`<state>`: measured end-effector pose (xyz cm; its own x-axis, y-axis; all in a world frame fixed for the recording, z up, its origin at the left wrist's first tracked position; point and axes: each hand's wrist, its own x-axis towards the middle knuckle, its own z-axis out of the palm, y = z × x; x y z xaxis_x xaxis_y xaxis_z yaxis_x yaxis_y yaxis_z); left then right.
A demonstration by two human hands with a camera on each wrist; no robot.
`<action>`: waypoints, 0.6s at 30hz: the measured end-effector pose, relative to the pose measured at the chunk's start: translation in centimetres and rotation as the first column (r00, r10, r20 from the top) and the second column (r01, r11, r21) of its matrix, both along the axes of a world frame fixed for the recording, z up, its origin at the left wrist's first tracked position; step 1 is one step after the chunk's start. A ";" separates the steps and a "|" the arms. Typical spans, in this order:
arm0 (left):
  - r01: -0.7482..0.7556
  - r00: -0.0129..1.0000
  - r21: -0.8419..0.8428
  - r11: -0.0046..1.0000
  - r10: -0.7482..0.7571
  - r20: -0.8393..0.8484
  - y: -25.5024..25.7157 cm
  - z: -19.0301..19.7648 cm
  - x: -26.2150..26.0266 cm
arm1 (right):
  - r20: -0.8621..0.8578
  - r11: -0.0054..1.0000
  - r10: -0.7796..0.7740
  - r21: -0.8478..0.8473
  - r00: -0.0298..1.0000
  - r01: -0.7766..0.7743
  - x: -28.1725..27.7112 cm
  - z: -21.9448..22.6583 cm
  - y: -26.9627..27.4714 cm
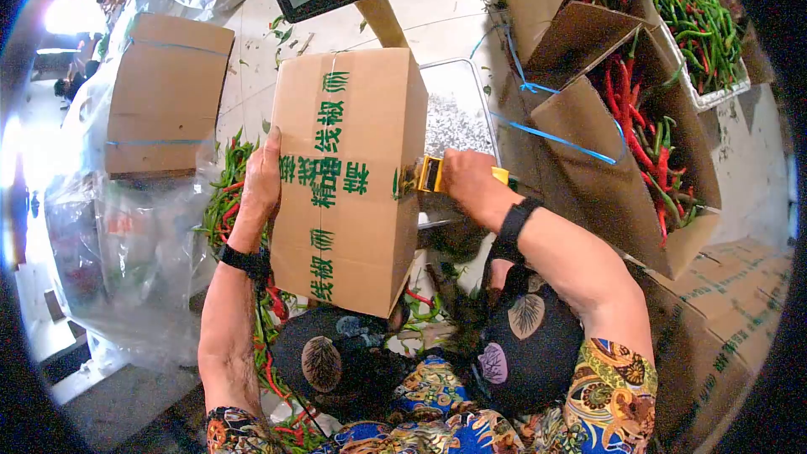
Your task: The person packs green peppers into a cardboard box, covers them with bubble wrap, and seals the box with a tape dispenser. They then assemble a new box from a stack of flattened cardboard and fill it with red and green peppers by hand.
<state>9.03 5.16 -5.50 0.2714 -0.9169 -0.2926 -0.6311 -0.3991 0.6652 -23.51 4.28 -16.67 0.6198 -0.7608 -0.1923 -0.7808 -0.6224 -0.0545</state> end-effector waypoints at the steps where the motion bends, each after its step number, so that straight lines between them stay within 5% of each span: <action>1: 0.008 1.000 -0.014 1.000 -0.008 0.000 0.0 0.1 -0.2 | -0.079 0.997 0.037 -0.058 0.996 -0.042 0.7 0.7 -0.1; 2: 0.016 1.000 -0.032 0.999 -0.016 0.001 0.0 0.3 -0.3 | -0.191 0.978 0.139 -0.126 0.972 -0.165 1.3 1.4 -0.4; 3: 0.013 1.000 -0.043 0.999 -0.013 -0.006 -0.1 0.3 -0.2 | -0.246 0.999 0.034 0.003 0.969 -0.034 3.0 1.2 -1.2; 5: 0.047 0.998 -0.076 0.996 -0.044 0.038 -0.1 -0.7 0.2 | -0.355 0.993 0.065 0.111 0.933 -0.027 4.1 2.0 -2.0; 8: 0.054 0.999 -0.119 0.991 -0.054 0.001 0.1 -1.3 0.1 | -0.361 0.986 0.167 0.085 0.918 -0.146 2.9 2.2 -1.1; 12: 0.055 0.993 -0.171 0.984 -0.072 -0.099 -0.1 0.5 -2.3 | -0.447 0.989 0.145 0.092 0.883 -0.116 4.0 3.2 -0.8; 14: 0.088 0.990 -0.270 0.959 -0.115 -0.086 0.3 0.5 -3.8 | -0.320 0.956 0.169 -0.177 0.932 -0.234 2.9 2.2 -1.3; 16: 0.077 0.986 -0.199 0.977 -0.104 -0.132 0.7 1.6 -3.5 | -0.203 0.870 0.255 -0.379 0.945 -0.316 1.2 0.3 0.4; 17: 0.083 0.979 -0.154 0.984 -0.110 -0.171 0.2 2.0 -3.2 | -0.205 0.869 0.255 -0.380 0.945 -0.318 0.5 -0.5 0.0; 18: 0.036 0.970 -0.135 0.990 -0.067 -0.233 0.1 1.4 -2.7 | -0.247 0.959 0.236 -0.099 0.940 -0.266 -0.1 -1.2 -0.8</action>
<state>6.36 5.27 -4.05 0.1597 -0.9619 -0.2218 -0.4668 -0.2716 0.8416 -23.65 3.51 -17.92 0.7443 -0.6140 -0.2628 -0.5798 -0.7893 0.2021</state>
